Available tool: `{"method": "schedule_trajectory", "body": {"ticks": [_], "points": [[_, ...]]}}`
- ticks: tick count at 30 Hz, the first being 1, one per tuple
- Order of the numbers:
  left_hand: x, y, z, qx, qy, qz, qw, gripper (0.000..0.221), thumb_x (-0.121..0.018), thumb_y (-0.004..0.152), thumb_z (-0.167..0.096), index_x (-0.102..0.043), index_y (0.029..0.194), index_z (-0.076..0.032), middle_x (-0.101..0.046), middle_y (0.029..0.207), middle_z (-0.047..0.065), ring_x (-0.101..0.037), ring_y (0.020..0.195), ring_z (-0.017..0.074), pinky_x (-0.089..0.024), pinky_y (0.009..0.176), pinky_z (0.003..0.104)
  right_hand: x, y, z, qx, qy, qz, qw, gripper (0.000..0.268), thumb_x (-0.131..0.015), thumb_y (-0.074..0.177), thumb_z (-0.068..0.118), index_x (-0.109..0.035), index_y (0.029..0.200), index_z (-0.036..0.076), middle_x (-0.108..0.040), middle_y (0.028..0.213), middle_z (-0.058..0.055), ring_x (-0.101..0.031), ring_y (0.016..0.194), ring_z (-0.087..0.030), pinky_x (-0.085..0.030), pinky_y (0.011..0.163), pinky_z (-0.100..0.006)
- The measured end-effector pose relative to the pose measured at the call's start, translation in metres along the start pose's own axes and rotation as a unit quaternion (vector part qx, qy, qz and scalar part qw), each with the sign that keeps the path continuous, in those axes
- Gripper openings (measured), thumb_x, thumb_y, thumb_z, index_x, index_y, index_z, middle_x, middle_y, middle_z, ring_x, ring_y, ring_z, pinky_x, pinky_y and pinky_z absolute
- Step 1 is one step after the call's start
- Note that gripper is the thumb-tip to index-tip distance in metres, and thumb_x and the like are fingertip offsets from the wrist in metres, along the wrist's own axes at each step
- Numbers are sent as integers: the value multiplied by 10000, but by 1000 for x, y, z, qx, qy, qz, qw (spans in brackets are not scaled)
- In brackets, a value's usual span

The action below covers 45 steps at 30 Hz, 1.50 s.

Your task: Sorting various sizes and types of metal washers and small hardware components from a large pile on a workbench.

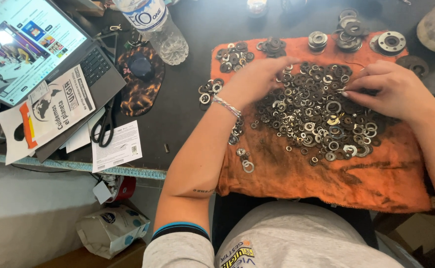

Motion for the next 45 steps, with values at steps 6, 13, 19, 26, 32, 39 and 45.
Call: {"method": "schedule_trajectory", "body": {"ticks": [6,13,19,26,32,39,45], "points": [[12,-33,10,79,63,80,992,850,-472,710,175,-559,1404,-308,-746,894,-48,-688,910,221,-514,666,431,-1,1,1,-9,-1,0,1000,65,-819,950,164,-791,948,105,-736,996,-19,-673,893,-217,-538,887,-344],[-11,-26,-1,74,56,158,983,834,-633,759,138,-499,1485,-251,-774,857,-79,-701,958,161,-547,727,393,-2,-2,-2,-12,-14,12,1000,79,-812,952,185,-786,937,111,-745,1012,-11,-680,913,-209,-540,886,-342],[-21,-18,-25,-25,-57,166,984,815,-810,799,3,-475,1502,-240,-742,938,5,-709,913,177,-559,804,370,-1,-1,-1,-12,-2,4,1000,66,-821,953,177,-794,964,118,-736,1002,-4,-672,901,-207,-536,890,-330],[-4,-21,-38,-90,-67,80,990,922,-766,871,13,-295,1565,-371,-745,1149,-47,-654,986,156,-541,790,350,1,1,6,4,2,-5,1000,76,-829,952,155,-789,955,90,-739,1001,-36,-675,882,-224,-541,879,-349],[-22,-12,-41,-89,-42,93,991,1000,-848,847,-90,-231,1597,-327,-790,1047,-37,-665,846,163,-528,846,380,4,3,10,11,7,-6,1000,63,-832,946,143,-788,961,100,-730,978,-22,-671,864,-218,-539,855,-343],[-29,-4,-49,-162,13,-10,987,992,-834,911,-149,-177,1604,-413,-731,1146,-58,-589,996,201,-522,817,373,3,19,59,48,133,18,990,118,-838,842,142,-767,892,62,-703,856,-64,-653,779,-232,-525,777,-362],[-35,2,-39,-157,78,-27,984,931,-826,938,-203,-197,1599,-387,-689,1076,-38,-630,993,231,-522,781,388,-27,18,88,104,82,75,988,101,-745,882,251,-757,875,151,-713,831,20,-670,781,-234,-485,1114,-488]]}}
Point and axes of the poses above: each hand's wrist, its own y-axis towards the middle knuckle, its own x-axis out of the back of the hand, z = x × y, the point moved 8 cm from there along y, towards the middle knuckle
